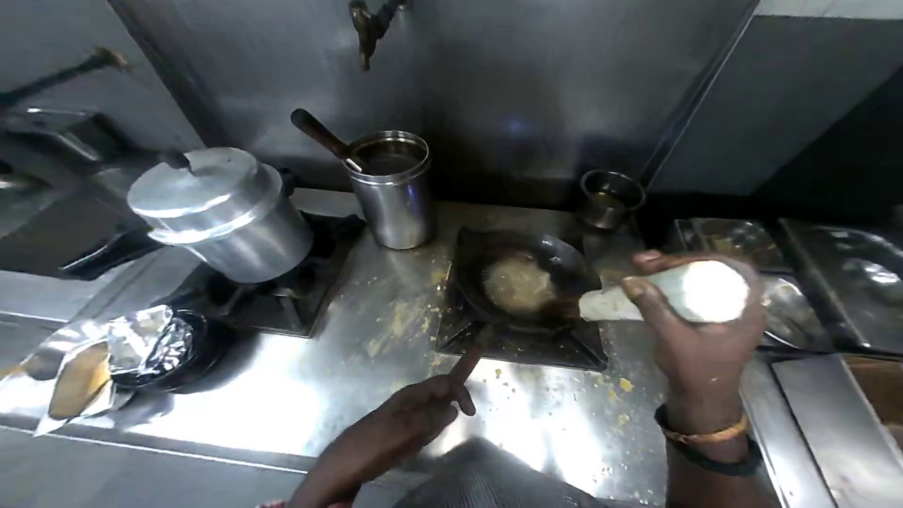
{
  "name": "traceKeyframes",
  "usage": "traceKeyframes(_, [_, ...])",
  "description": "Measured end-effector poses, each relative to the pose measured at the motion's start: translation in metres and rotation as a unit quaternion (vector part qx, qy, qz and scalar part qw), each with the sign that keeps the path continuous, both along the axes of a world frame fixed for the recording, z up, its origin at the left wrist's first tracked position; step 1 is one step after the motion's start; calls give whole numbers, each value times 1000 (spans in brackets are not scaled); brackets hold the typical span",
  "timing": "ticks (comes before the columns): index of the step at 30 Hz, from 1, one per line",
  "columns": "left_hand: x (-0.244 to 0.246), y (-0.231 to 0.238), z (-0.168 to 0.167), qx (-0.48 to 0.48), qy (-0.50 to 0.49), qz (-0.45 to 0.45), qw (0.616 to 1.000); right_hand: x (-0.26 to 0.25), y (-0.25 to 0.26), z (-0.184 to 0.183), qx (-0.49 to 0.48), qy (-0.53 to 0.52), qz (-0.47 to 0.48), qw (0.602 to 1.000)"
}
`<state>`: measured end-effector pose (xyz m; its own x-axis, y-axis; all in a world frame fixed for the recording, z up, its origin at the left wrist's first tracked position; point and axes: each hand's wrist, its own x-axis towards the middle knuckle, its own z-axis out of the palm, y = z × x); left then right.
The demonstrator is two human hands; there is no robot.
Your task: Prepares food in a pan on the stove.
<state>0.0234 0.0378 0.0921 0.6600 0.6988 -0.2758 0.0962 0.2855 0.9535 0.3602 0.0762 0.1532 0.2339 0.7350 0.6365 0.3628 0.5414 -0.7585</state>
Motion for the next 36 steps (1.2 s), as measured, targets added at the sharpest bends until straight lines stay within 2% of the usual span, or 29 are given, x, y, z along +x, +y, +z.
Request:
traceKeyframes(2, [-9,8,-8,-20,-16,-56,998,-9,10,-2,63,94,77,991])
traceKeyframes(3, [-9,12,-12,-31,-15,-82,996,-12,23,-7,65,109,74,989])
traceKeyframes(7, [2,20,-24,-23,16,-162,986,-38,60,-34,-35,118,-45,991])
traceKeyframes(10, [16,38,-38,21,28,-201,979,-55,74,-41,7,135,-83,987])
traceKeyframes(11, [19,41,-44,31,33,-223,974,-60,78,-52,27,130,-91,987])
traceKeyframes(13, [23,43,-60,38,31,-264,963,-67,74,-71,3,102,-99,990])
traceKeyframes(15, [29,44,-67,25,24,-296,955,-72,69,-61,-32,80,-92,992])
traceKeyframes(17, [32,50,-63,13,35,-318,947,-85,65,-49,-28,83,-94,992])
traceKeyframes(20, [34,49,-64,-1,55,-357,933,-99,63,-71,-24,80,-106,991])
traceKeyframes(23, [36,52,-70,-29,28,-371,928,-107,59,-61,-24,103,-92,990])
traceKeyframes(25, [36,56,-75,-41,10,-368,929,-108,65,-70,1,135,-106,985])
traceKeyframes(27, [34,53,-81,-55,8,-368,928,-96,69,-87,2,182,-166,969])
traceKeyframes(29, [27,57,-78,-54,21,-359,932,-74,73,-80,-12,245,-209,947])
traceKeyframes(30, [18,60,-72,-51,25,-351,935,-64,69,-71,-31,260,-200,944])
traceKeyframes(31, [6,65,-65,-41,29,-336,941,-56,63,-59,-48,246,-176,952])
traceKeyframes(33, [-26,75,-47,-2,61,-292,954,-56,39,-29,-82,137,-162,974])
traceKeyframes(36, [-65,90,-29,34,103,-231,967,-83,8,5,-66,-28,-221,973])
